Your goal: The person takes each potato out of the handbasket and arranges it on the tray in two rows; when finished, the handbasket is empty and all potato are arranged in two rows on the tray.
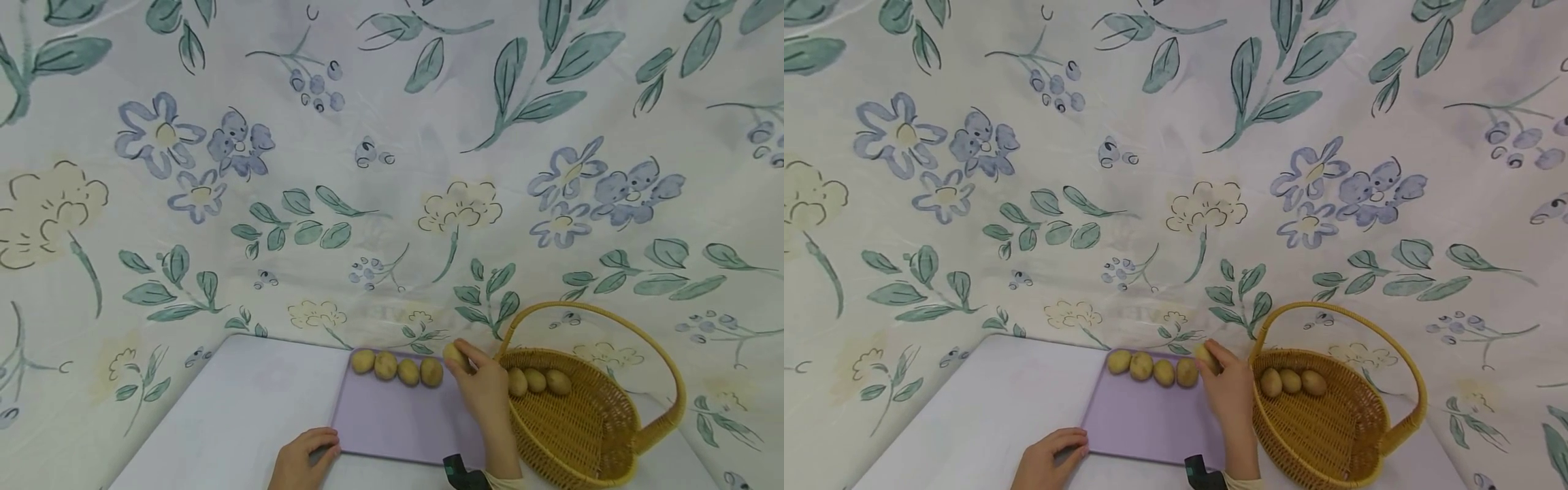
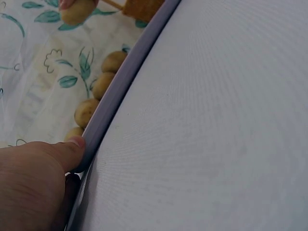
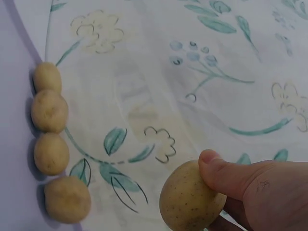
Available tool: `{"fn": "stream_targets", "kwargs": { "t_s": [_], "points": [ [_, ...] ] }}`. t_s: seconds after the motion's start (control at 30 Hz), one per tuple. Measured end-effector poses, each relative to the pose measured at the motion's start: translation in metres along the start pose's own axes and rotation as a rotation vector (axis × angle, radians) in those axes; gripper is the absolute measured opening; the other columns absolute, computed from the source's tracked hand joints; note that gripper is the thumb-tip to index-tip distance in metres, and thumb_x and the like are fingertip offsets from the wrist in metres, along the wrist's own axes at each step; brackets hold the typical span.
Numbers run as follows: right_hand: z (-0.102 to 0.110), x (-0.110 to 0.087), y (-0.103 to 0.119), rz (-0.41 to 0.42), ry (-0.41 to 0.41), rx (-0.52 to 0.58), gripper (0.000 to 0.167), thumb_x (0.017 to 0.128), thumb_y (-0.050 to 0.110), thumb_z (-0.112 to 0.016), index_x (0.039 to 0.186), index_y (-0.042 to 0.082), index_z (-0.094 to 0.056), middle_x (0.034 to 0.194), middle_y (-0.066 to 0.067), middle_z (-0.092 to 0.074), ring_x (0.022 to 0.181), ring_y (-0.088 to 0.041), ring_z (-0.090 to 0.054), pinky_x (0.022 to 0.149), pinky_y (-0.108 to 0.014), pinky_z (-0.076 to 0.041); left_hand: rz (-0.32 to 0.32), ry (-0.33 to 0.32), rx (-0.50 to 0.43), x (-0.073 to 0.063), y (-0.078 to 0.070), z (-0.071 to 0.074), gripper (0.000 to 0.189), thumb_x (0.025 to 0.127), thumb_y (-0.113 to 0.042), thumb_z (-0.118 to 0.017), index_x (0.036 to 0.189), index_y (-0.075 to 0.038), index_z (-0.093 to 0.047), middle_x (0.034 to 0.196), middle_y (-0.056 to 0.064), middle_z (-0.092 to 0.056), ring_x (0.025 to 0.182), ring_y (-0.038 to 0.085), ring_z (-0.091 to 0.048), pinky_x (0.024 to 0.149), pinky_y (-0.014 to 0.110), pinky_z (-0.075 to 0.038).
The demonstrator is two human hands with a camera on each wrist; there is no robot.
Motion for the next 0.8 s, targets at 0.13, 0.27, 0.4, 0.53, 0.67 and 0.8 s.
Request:
{"fn": "stream_targets", "kwargs": {
  "t_s": [0.13,0.27,0.4,0.53,0.67,0.8],
  "points": [
    [-0.012,-0.002,0.007,0.018,0.006,0.042,0.042,0.089,0.016,-0.080,0.129,0.009,-0.070,0.135,-0.007,-0.068,0.129,-0.033,-0.062,0.099,-0.041,-0.059,-0.021,-0.016,0.003,-0.001,0.002,0.000,0.014,0.078,-0.013,-0.086,0.089,-0.019,-0.080,0.100,-0.012,-0.077,0.098,0.017,-0.075,0.090,0.035,-0.062],
    [-0.022,-0.004,0.013,0.044,0.005,0.090,0.041,0.087,0.011,-0.081,0.127,0.008,-0.072,0.133,-0.009,-0.070,0.128,-0.033,-0.063,0.098,-0.039,-0.059,-0.046,-0.031,0.006,-0.001,0.003,0.000,0.014,0.078,-0.013,-0.087,0.089,-0.019,-0.080,0.100,-0.012,-0.077,0.097,0.017,-0.075,0.089,0.033,-0.062],
    [-0.033,-0.007,0.020,0.095,0.010,0.117,0.041,0.085,0.010,-0.083,0.124,0.005,-0.072,0.130,-0.012,-0.071,0.125,-0.034,-0.065,0.095,-0.039,-0.061,-0.077,-0.053,0.002,-0.001,0.002,0.000,0.015,0.077,-0.014,-0.087,0.088,-0.020,-0.080,0.099,-0.011,-0.077,0.096,0.018,-0.074,0.089,0.034,-0.062],
    [-0.041,-0.010,0.028,0.107,0.020,0.121,0.042,0.084,0.015,-0.084,0.123,0.007,-0.073,0.131,-0.010,-0.071,0.124,-0.033,-0.066,0.093,-0.039,-0.062,-0.085,-0.068,-0.010,-0.001,0.002,0.000,0.016,0.076,-0.012,-0.088,0.087,-0.020,-0.080,0.099,-0.011,-0.077,0.096,0.017,-0.074,0.089,0.032,-0.062],
    [-0.048,-0.013,0.033,0.112,0.028,0.143,0.041,0.085,0.012,-0.083,0.124,0.006,-0.073,0.130,-0.010,-0.071,0.125,-0.033,-0.066,0.093,-0.040,-0.062,-0.104,-0.092,-0.006,-0.001,0.003,-0.001,0.017,0.075,-0.011,-0.088,0.086,-0.020,-0.079,0.098,-0.011,-0.076,0.095,0.016,-0.074,0.088,0.032,-0.062],
    [-0.056,-0.015,0.038,0.117,0.041,0.156,0.040,0.084,0.011,-0.083,0.123,0.006,-0.073,0.129,-0.009,-0.072,0.124,-0.032,-0.066,0.091,-0.037,-0.063,-0.135,-0.121,-0.007,-0.002,0.003,-0.002,0.018,0.073,-0.010,-0.089,0.085,-0.020,-0.079,0.096,-0.011,-0.076,0.092,0.015,-0.074,0.086,0.033,-0.063]
  ]
}}
Point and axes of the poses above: each hand's wrist, its own x-axis towards the middle knuckle, its own z-axis out of the back of the hand, y = z × x, the point moved 2 cm from there along x, towards the middle knuckle
